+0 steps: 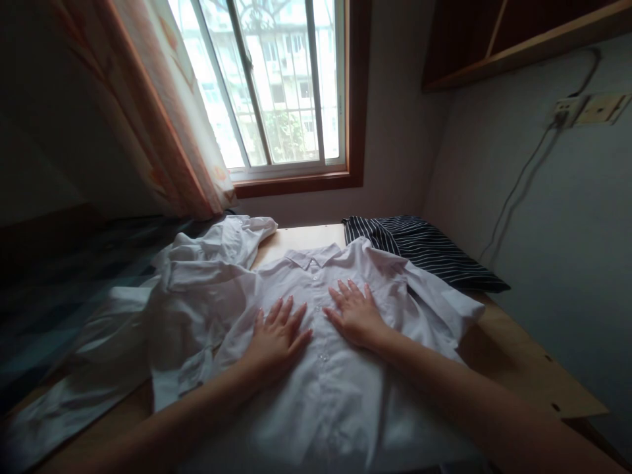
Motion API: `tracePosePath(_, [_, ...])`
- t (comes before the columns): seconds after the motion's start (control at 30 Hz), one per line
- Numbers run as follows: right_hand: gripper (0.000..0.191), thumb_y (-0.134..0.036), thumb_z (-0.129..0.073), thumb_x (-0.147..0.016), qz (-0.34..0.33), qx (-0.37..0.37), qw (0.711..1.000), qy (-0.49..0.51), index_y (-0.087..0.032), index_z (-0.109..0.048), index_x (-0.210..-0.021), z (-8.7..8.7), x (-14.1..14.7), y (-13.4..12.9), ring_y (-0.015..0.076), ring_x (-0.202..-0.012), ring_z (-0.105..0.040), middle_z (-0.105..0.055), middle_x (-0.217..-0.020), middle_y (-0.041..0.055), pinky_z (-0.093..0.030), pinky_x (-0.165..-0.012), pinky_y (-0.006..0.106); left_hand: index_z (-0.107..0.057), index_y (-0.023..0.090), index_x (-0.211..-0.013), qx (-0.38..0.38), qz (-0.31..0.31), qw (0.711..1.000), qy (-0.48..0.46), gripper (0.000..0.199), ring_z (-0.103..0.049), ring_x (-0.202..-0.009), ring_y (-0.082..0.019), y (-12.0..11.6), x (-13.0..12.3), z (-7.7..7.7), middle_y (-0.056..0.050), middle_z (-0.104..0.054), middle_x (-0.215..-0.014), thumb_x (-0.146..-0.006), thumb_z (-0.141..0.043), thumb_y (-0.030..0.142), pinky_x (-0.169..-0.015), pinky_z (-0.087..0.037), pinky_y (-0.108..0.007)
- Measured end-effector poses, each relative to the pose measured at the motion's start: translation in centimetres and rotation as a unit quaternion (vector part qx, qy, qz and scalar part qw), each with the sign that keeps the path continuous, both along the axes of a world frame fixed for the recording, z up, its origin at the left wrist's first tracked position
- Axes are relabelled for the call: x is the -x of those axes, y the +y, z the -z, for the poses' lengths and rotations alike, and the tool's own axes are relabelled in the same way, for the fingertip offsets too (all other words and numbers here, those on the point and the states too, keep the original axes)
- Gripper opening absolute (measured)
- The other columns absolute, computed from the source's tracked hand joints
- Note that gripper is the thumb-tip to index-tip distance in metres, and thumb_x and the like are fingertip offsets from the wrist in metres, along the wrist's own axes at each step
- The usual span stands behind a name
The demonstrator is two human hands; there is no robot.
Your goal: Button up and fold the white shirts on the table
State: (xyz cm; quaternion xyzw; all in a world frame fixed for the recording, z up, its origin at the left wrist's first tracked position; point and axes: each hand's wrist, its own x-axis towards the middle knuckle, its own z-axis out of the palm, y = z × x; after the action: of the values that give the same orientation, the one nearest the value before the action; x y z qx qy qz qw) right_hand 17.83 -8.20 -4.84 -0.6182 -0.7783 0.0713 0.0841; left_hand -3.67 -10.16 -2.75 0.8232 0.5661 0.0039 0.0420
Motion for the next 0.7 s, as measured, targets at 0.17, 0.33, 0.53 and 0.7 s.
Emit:
tracePosePath(0.17, [0.066,-0.06,-0.03,-0.101,-0.02,-0.023,0.999,-0.025,-0.021,-0.044,-0.153,-0.6,0.0,-3.3,0.0347,-0.149,-0.028,-0.035,-0.161,0.0137,-0.021,-0.118,0.058,-0.048,0.026,-0.148,-0.039,0.025,0.999,0.01,0.063,-0.035,-0.145,-0.04,-2.4,0.4,-0.8,-0.015,-0.041,-0.158,-0.096,-0.044,0.061,-0.112,-0.03,-0.064])
tracePosePath(0.33, [0.054,-0.049,-0.036,-0.102,-0.034,-0.069,0.996,-0.052,-0.016,-0.06,-0.138,-2.6,0.9,-0.3,0.0329,-0.138,-0.045,-0.052,-0.149,0.0179,-0.035,-0.111,0.05,-0.07,0.014,-0.11,-0.098,0.062,0.993,0.016,0.046,-0.061,-0.112,-0.032,1.4,-1.7,-2.9,-0.017,-0.07,-0.115,-0.102,-0.036,0.044,-0.099,-0.046,-0.048])
tracePosePath(0.53, [0.053,-0.039,-0.035,-0.103,0.035,-0.061,0.997,-0.025,-0.013,-0.05,-0.146,-1.4,2.0,5.1,0.029,-0.145,-0.036,-0.043,-0.156,0.0152,-0.028,-0.118,0.046,-0.045,0.012,-0.148,-0.148,0.101,0.983,-0.043,0.05,-0.031,-0.149,-0.026,8.8,-3.3,-0.3,-0.013,-0.041,-0.158,-0.102,-0.036,0.028,-0.123,-0.021,-0.042])
tracePosePath(0.7, [0.055,-0.042,-0.032,-0.104,0.03,-0.062,0.998,0.013,-0.017,-0.046,-0.151,0.5,0.7,5.8,0.0249,-0.148,-0.032,-0.038,-0.16,0.0108,-0.021,-0.122,0.044,-0.039,0.023,-0.153,-0.037,0.069,0.996,-0.039,0.059,-0.023,-0.152,-0.029,10.1,-2.3,1.0,-0.007,-0.032,-0.163,-0.102,-0.03,0.051,-0.123,-0.017,-0.053])
